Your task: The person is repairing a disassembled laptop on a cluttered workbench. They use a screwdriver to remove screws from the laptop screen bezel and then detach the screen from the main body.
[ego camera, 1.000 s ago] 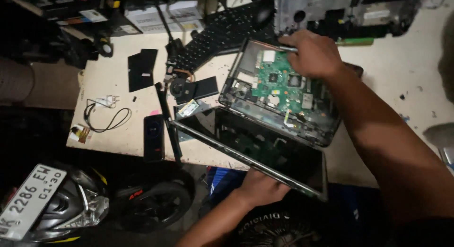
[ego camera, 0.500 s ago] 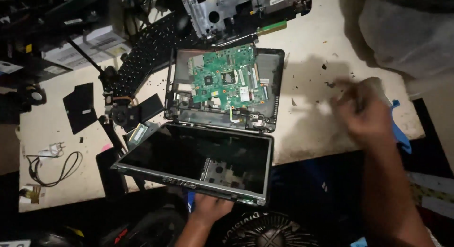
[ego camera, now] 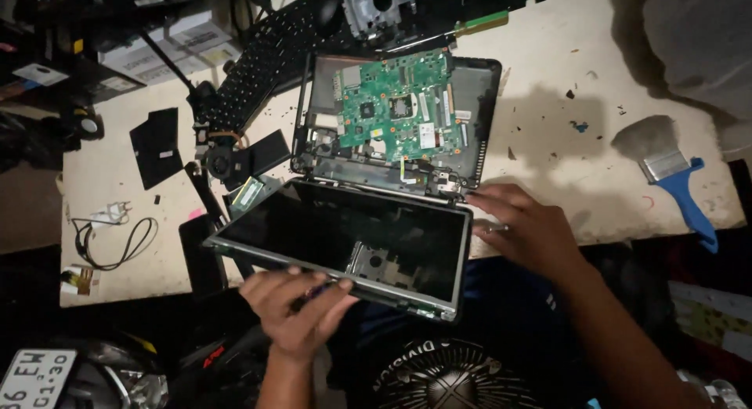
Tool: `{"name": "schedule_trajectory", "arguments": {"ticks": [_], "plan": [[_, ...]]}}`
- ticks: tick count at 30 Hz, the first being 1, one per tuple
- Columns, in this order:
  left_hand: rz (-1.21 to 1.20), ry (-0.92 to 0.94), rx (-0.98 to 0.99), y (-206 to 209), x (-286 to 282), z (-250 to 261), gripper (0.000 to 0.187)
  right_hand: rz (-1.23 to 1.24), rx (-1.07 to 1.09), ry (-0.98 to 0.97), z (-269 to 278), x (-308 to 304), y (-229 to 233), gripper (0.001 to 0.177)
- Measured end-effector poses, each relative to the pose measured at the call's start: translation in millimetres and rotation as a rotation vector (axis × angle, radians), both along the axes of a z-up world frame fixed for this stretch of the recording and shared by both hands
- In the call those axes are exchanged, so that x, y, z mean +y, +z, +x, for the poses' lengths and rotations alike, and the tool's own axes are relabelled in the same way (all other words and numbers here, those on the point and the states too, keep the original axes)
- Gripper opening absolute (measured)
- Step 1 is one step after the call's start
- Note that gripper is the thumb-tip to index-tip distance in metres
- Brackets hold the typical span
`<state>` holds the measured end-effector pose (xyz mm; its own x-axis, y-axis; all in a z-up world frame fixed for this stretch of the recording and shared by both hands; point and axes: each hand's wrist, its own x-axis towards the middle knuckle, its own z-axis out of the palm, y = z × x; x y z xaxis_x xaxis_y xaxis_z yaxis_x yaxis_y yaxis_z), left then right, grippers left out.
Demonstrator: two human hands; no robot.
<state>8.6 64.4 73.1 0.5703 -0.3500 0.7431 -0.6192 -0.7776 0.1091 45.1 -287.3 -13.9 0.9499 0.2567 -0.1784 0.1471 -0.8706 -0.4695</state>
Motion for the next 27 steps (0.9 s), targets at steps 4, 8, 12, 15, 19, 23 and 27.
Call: {"name": "schedule_trajectory", "arguments": {"ticks": [4, 8, 12, 15, 19, 23, 27], "plan": [[-0.013, 0.081, -0.030, -18, 41, 11, 0.033, 0.005, -0.181, 0.035, -2, 7, -15, 0.055], [-0.395, 0.076, 0.024, -46, 74, 44, 0.074, -0.012, -0.192, 0.027, 0, 12, -27, 0.058], [-0.574, 0.080, 0.084, -51, 83, 61, 0.107, 0.002, -0.353, 0.013, -3, 14, -31, 0.064], [-0.774, -0.027, 0.249, -54, 85, 75, 0.098, -0.025, -0.459, 0.015, -5, 14, -30, 0.058], [-0.974, -0.231, 0.439, -71, 83, 92, 0.039, 0.012, -0.433, 0.081, 0, 13, -27, 0.059], [-1.142, -0.412, 0.448, -65, 68, 103, 0.019, 0.065, -0.411, 0.062, 2, 15, -16, 0.052], [-1.029, -0.357, 0.485, -61, 74, 112, 0.050, 0.181, -0.290, 0.016, 4, 12, -11, 0.054]]}}
